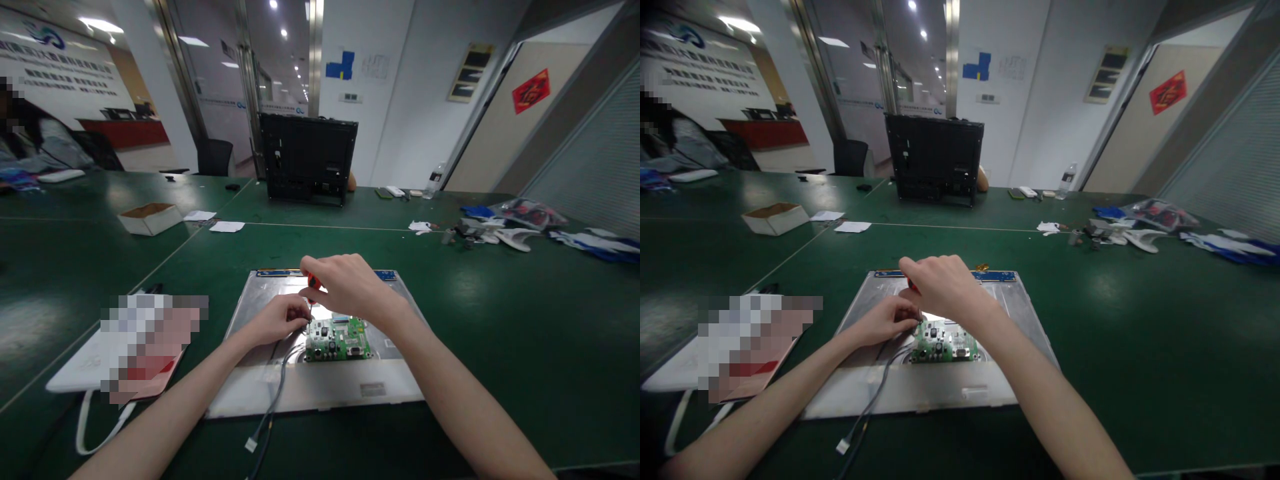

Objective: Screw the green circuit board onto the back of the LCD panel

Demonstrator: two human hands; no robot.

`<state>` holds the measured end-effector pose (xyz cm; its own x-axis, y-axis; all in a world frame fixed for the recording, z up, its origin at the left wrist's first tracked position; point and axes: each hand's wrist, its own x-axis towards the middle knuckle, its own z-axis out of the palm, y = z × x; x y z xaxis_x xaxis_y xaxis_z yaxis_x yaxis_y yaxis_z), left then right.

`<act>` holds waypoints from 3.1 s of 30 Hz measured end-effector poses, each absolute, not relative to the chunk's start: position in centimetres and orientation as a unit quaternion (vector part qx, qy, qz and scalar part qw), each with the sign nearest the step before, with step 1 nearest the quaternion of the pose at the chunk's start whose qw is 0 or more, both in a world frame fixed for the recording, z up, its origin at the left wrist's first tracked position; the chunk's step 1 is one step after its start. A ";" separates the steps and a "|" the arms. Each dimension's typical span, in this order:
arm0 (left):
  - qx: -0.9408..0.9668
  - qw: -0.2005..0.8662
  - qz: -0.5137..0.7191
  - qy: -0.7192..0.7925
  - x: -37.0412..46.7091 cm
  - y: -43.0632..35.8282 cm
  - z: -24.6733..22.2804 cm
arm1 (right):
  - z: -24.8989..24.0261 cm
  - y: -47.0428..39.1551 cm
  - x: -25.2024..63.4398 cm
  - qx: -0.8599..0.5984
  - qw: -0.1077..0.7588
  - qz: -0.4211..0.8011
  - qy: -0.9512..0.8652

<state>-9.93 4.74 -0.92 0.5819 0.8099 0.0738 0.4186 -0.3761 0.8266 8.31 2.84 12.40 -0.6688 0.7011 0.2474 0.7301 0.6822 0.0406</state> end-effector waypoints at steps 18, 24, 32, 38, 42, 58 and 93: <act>0.807 0.374 0.242 0.388 -10.0 4.8 -1.4 | 12.4 2.7 8.4 -0.368 0.132 -0.047 -0.919; 0.803 0.373 0.240 0.398 -9.9 4.6 -1.0 | 12.4 2.9 8.4 -0.383 0.115 -0.052 -0.915; 0.812 0.357 0.244 0.392 -10.0 4.7 -1.2 | 12.6 2.5 8.6 -0.365 0.124 -0.025 -0.923; 0.819 0.350 0.238 0.388 -10.1 4.9 -1.5 | 12.5 2.6 8.4 -0.376 0.115 -0.050 -0.918; 0.815 0.362 0.233 0.387 -10.1 4.9 -1.3 | 12.2 2.8 8.4 -0.385 0.116 -0.060 -0.913; 0.798 0.391 0.235 0.393 -10.0 4.7 -1.3 | 12.4 2.8 8.4 -0.403 0.115 -0.070 -0.905; 0.810 0.369 0.226 0.395 -10.1 4.9 -1.4 | 12.7 2.4 8.5 -0.389 0.106 -0.057 -0.913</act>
<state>-10.12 4.88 -1.41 0.5857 0.8070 0.0751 0.4730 -0.4156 0.7769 8.52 2.45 12.74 -0.6751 0.6982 0.2384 0.7224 0.6911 0.0216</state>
